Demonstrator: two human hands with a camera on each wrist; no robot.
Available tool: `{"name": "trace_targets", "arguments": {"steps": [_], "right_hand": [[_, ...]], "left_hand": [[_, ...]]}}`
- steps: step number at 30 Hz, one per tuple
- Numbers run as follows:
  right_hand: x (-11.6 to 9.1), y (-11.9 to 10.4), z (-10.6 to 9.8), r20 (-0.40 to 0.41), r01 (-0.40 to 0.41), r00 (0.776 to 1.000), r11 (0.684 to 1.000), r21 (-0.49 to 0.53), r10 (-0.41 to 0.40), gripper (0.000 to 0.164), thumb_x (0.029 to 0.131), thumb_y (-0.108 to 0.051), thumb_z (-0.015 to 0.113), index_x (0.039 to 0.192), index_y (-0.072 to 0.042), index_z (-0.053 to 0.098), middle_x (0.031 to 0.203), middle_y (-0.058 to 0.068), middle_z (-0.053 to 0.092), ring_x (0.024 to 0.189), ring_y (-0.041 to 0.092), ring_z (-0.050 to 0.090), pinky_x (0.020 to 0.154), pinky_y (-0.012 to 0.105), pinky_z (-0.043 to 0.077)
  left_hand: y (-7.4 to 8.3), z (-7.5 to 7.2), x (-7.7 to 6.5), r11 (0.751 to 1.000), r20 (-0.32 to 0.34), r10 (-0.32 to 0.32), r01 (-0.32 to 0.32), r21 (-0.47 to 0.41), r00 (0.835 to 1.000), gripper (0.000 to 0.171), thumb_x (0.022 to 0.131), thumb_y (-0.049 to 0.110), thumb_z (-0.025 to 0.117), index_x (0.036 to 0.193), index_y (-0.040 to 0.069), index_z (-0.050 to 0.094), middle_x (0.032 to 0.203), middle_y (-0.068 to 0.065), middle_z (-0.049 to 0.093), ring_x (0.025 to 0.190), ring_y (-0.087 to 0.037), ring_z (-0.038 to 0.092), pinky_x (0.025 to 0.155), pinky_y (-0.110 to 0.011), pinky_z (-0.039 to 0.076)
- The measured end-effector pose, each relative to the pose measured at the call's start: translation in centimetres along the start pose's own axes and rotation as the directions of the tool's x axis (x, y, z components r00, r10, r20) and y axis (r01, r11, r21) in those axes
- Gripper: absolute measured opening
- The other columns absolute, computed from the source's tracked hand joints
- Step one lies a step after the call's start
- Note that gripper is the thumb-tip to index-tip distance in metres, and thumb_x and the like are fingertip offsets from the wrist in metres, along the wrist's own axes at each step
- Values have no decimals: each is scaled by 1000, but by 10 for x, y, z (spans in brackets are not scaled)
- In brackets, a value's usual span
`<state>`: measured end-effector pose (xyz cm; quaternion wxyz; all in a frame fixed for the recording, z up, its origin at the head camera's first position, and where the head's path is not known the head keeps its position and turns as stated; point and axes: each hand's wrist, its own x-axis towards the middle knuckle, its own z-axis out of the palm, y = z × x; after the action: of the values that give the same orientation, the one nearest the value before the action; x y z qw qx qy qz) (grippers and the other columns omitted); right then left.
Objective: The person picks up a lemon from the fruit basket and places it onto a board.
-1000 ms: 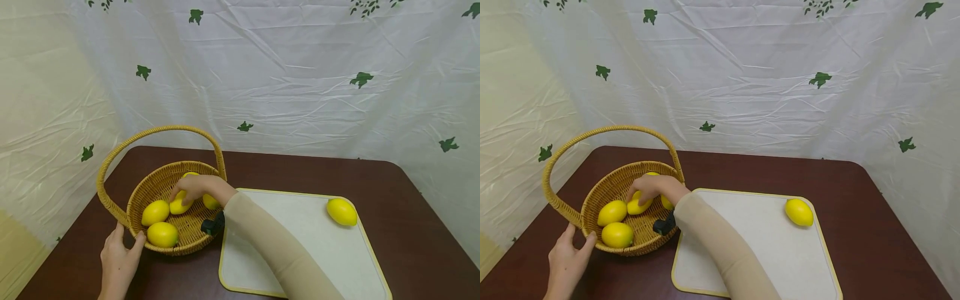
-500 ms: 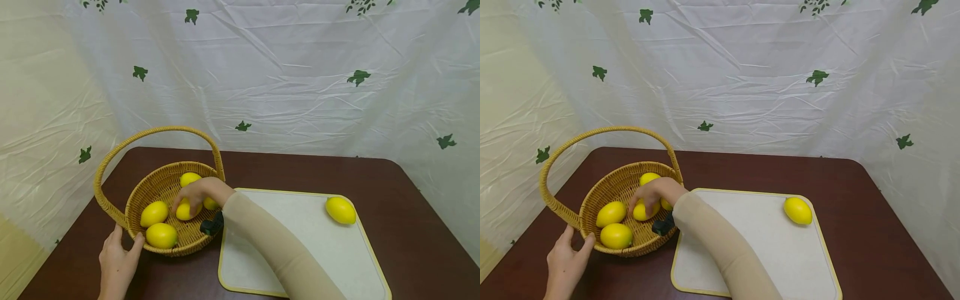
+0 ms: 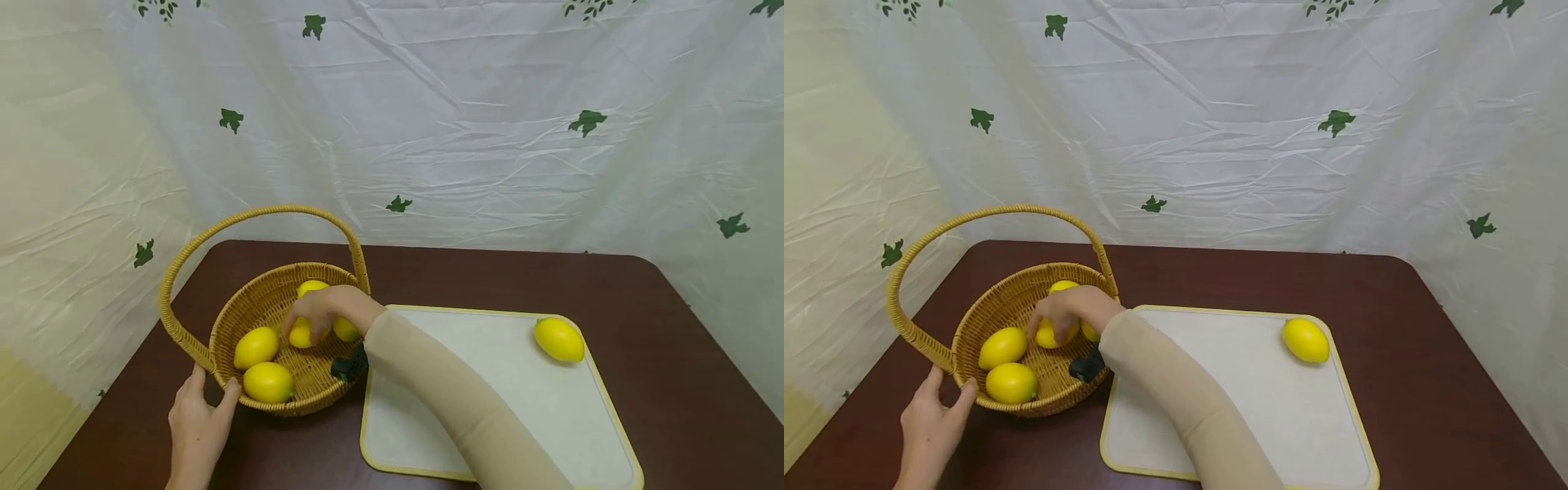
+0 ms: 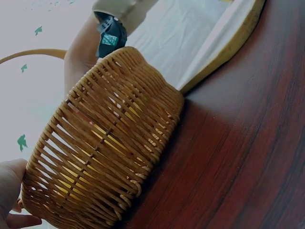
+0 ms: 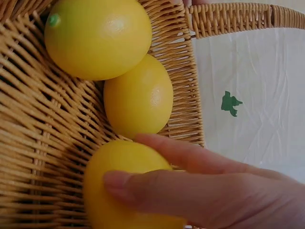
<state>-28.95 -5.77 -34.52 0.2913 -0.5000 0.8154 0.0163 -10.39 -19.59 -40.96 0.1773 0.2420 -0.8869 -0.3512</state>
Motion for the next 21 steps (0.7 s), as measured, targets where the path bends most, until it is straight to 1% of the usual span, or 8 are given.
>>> {"name": "trace_targets", "arguments": {"steps": [3,6,7,10,13,16,19,21], "right_hand": [[-5,-2,-4,-46,27,999,999,-34,-29,49,80,-11,62,122,-35,52,130,-13,44,107,6,40,83,22,36],[-12,-6,-9,-101,68,992,995,-78,-76,47,81,-15,62,123,-34,51,129,-14,45,116,6,39,93,23,34],[-14,-7,-10,-119,82,989,992,-93,-93,47,81,-17,62,124,-34,51,129,-14,45,119,7,38,95,25,33],[-24,-10,-14,-169,113,977,986,-123,-133,46,82,-23,62,125,-33,50,127,-14,45,119,8,36,97,27,32],[-35,-12,-15,-220,142,961,982,-127,-167,46,81,-26,62,125,-32,49,124,-14,47,112,7,38,93,26,34],[-50,-12,-14,-278,168,939,976,-139,-201,47,81,-29,62,126,-31,49,120,-13,48,105,7,39,86,23,36],[-67,-11,-11,-345,164,915,974,-158,-210,46,82,-32,61,126,-33,48,114,-10,49,99,7,39,79,23,35],[-80,-9,-9,-388,145,899,975,-170,-202,46,82,-34,61,126,-35,47,111,-8,47,99,6,39,77,24,33]], "left_hand": [[1,1,0,1000,-18,25,-25,-5,1000,58,83,26,53,134,3,38,121,-28,47,111,-44,40,88,-62,29],[2,1,0,999,-30,37,-38,-11,999,55,83,25,54,131,3,41,119,-27,49,110,-43,41,87,-62,30],[2,1,0,999,-29,37,-38,-13,999,55,83,25,54,131,3,41,119,-26,49,110,-43,41,87,-62,30],[2,1,-1,1000,-18,26,-26,-16,1000,57,83,27,53,133,4,39,120,-26,48,111,-44,40,87,-62,30],[1,1,-2,1000,-10,14,-14,-12,1000,58,84,28,53,135,5,37,121,-27,47,111,-45,40,87,-62,30],[1,1,-2,1000,-10,12,-13,-12,1000,58,84,28,53,134,3,37,120,-28,47,111,-45,40,87,-62,30],[1,1,-3,1000,-12,20,-20,-19,1000,55,84,27,52,132,3,40,119,-27,47,110,-45,40,87,-62,29],[1,1,-3,1000,-9,22,-22,-22,1000,55,84,27,52,132,4,39,120,-27,47,110,-45,40,87,-62,28]]}}
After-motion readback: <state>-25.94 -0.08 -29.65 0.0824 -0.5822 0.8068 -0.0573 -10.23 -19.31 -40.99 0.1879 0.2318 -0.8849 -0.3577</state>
